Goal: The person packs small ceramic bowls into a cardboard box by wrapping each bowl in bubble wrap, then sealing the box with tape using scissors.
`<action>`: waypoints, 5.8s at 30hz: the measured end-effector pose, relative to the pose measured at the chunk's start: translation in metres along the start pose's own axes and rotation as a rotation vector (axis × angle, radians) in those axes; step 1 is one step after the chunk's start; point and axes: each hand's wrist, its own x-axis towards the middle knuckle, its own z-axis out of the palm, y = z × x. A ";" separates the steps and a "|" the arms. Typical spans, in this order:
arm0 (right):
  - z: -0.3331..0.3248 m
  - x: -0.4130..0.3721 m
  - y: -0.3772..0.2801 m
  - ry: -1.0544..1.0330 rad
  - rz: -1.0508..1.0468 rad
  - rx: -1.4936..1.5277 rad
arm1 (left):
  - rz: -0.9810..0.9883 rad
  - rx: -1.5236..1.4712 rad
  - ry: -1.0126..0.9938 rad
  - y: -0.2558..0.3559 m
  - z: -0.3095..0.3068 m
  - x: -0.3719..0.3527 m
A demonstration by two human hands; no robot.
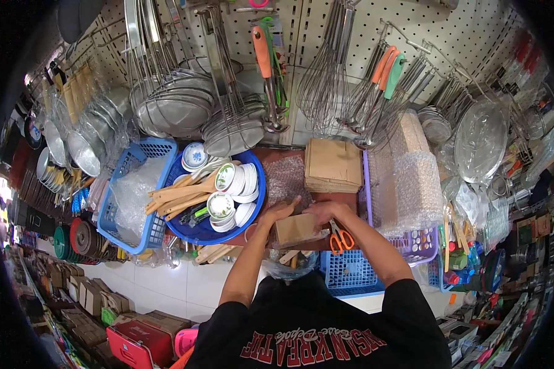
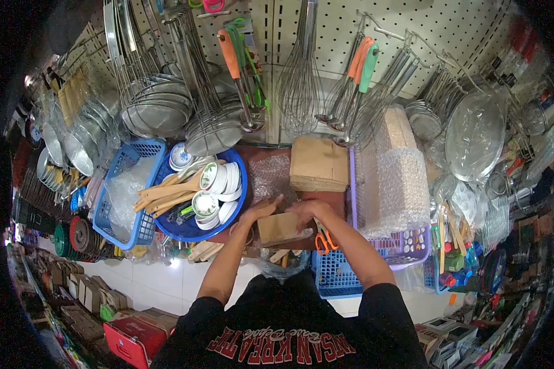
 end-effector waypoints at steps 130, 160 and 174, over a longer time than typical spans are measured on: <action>0.103 -0.093 -0.080 0.755 -0.027 0.018 | 0.630 0.560 0.556 -0.029 0.085 -0.132; 0.110 -0.073 -0.057 0.848 0.001 0.830 | 0.453 -0.140 0.279 -0.033 0.043 -0.103; 0.131 -0.032 -0.034 0.896 0.061 1.473 | 0.357 -0.404 0.339 -0.051 0.051 -0.040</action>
